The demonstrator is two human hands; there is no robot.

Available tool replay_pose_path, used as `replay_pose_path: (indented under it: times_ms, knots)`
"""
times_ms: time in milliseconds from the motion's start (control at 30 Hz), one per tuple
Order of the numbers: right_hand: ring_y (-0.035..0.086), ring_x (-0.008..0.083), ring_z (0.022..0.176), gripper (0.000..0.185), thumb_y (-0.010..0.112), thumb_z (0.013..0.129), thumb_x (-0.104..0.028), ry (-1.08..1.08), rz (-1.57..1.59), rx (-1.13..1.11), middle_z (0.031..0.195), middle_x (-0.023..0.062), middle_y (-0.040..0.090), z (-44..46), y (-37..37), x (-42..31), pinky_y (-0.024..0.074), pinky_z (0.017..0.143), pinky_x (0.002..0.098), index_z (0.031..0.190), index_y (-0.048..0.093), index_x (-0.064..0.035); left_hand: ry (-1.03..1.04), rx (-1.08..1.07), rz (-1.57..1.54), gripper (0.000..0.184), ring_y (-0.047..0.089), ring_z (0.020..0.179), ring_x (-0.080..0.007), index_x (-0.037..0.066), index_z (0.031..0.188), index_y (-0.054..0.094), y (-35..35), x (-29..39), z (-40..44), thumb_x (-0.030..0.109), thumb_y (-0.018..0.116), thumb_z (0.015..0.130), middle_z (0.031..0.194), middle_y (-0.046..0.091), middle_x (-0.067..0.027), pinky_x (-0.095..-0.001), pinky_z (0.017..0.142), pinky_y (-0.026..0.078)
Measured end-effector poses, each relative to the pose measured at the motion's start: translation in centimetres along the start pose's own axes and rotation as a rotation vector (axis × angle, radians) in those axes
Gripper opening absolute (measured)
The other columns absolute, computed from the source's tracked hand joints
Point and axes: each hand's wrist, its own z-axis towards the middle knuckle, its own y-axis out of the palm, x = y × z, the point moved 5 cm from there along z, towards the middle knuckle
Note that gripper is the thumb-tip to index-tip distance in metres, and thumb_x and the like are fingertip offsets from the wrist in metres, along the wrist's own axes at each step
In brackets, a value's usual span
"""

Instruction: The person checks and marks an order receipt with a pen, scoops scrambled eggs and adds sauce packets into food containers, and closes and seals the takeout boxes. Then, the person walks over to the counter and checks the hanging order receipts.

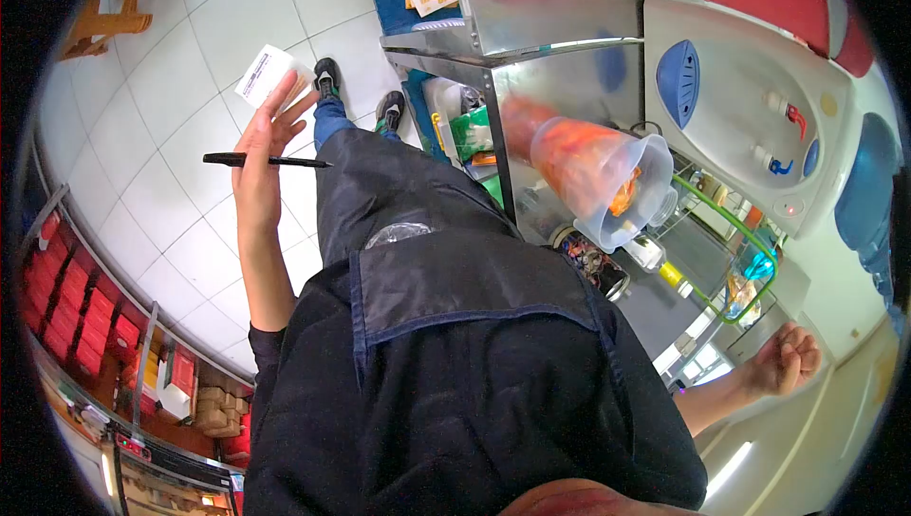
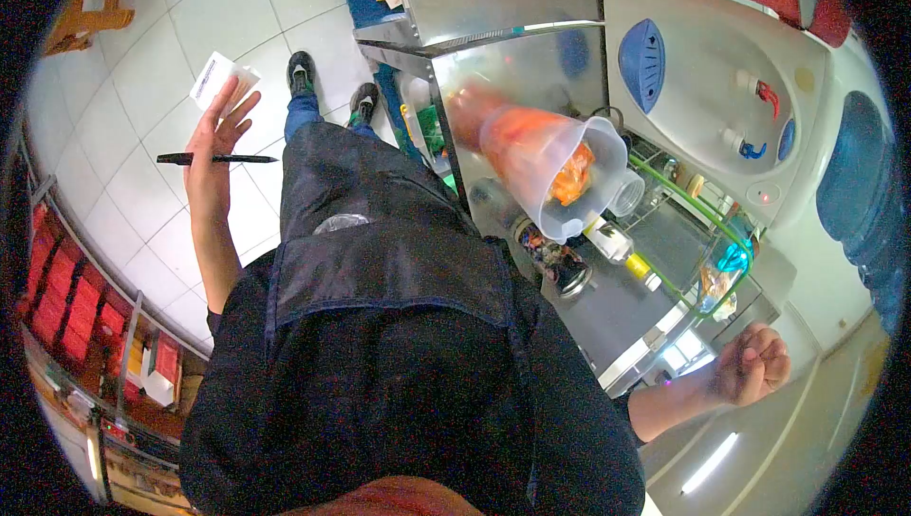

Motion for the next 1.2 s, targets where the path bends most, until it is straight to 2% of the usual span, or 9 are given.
replay_pose_path:
  times_ms: [167,267,333,400,467,500,600,700,1200]
  knots:
    - [0.032,0.0121,0.054,0.031,0.047,0.061,0.008,-0.005,0.037,0.032,0.058,-0.0005,0.032,0.0,0.3,0.3,0.0214,0.050,0.0268,0.057,0.024,-0.0126,0.000,-0.012,0.038,0.060,0.050,0.120,-0.0294,0.002,0.135,0.043,0.2,0.3,0.3,0.044,0.033,0.093,0.135,0.047,-0.0146,-0.0387,0.097,0.036]
    - [0.040,0.0108,0.056,0.027,0.047,0.064,0.005,0.024,0.110,0.001,0.060,0.0007,0.038,0.1,-0.6,0.6,0.0282,0.050,0.0260,0.057,0.027,-0.0126,0.002,-0.013,0.039,0.061,0.051,0.120,-0.0293,0.001,0.135,0.043,0.2,0.4,0.3,0.045,0.033,0.093,0.135,0.047,-0.0155,-0.0375,0.097,0.037]
    - [0.047,0.0110,0.060,0.014,0.049,0.067,0.000,0.105,0.507,-0.376,0.066,0.0027,0.047,1.0,2.6,1.2,0.0343,0.052,0.0243,0.062,0.040,-0.0093,0.002,-0.017,0.045,0.061,0.051,0.120,-0.0295,0.001,0.135,0.043,0.2,0.3,0.5,0.046,0.033,0.094,0.135,0.047,-0.0152,-0.0367,0.096,0.037]
    - [0.054,0.0110,0.064,0.006,0.054,0.070,-0.007,0.213,0.391,-0.339,0.075,0.0052,0.056,-0.9,2.4,4.3,0.0402,0.054,0.0216,0.076,0.054,-0.0045,-0.012,-0.013,0.041,0.061,0.051,0.120,-0.0298,0.001,0.135,0.043,0.2,0.2,0.5,0.046,0.032,0.094,0.135,0.047,-0.0149,-0.0362,0.096,0.037]
    - [0.057,0.0099,0.066,0.036,0.062,0.077,-0.014,0.608,-0.110,-0.176,0.094,0.0096,0.064,-3.5,5.1,11.1,0.0436,0.056,0.0180,0.110,0.058,0.0010,-0.029,0.003,0.030,0.061,0.051,0.120,-0.0301,0.001,0.135,0.042,0.1,0.2,0.6,0.046,0.032,0.095,0.135,0.047,-0.0144,-0.0360,0.096,0.037]
    - [0.057,0.0079,0.068,0.037,0.063,0.081,-0.010,0.827,-0.216,-0.390,0.095,0.0111,0.064,-2.9,14.6,10.5,0.0438,0.056,0.0180,0.116,0.055,-0.0020,-0.030,0.002,0.034,0.061,0.051,0.120,-0.0303,0.001,0.135,0.042,0.0,0.2,0.7,0.045,0.031,0.095,0.136,0.047,-0.0141,-0.0363,0.096,0.037]
    - [0.055,0.0075,0.054,0.024,0.061,0.085,-0.007,1.005,-0.011,-0.355,0.095,0.0103,0.066,-5.6,19.1,16.6,0.0344,0.042,0.0164,0.107,0.051,-0.0050,-0.012,-0.015,0.030,0.059,0.050,0.121,-0.0307,0.001,0.136,0.040,-0.5,0.3,0.5,0.043,0.030,0.096,0.137,0.045,-0.0130,-0.0375,0.097,0.037]
    - [0.051,0.0078,0.043,0.019,0.060,0.083,0.001,0.987,0.046,-0.262,0.075,0.0053,0.061,-6.2,20.2,19.2,0.0291,0.035,0.0171,0.084,0.044,-0.0089,-0.034,0.009,0.054,0.060,0.049,0.122,-0.0316,0.003,0.136,0.041,-1.2,0.1,0.4,0.044,0.031,0.095,0.139,0.044,-0.0130,-0.0395,0.099,0.035]
    - [0.047,0.0059,0.040,0.029,0.067,0.076,0.001,1.067,-0.090,-0.357,0.074,0.0047,0.062,-6.4,22.2,19.6,0.0329,0.035,0.0184,0.075,0.040,-0.0097,-0.056,0.072,-0.042,0.053,0.055,0.116,-0.0292,0.001,0.130,0.049,-1.7,-1.4,0.4,0.039,0.035,0.096,0.132,0.051,-0.0137,-0.0344,0.092,0.042]
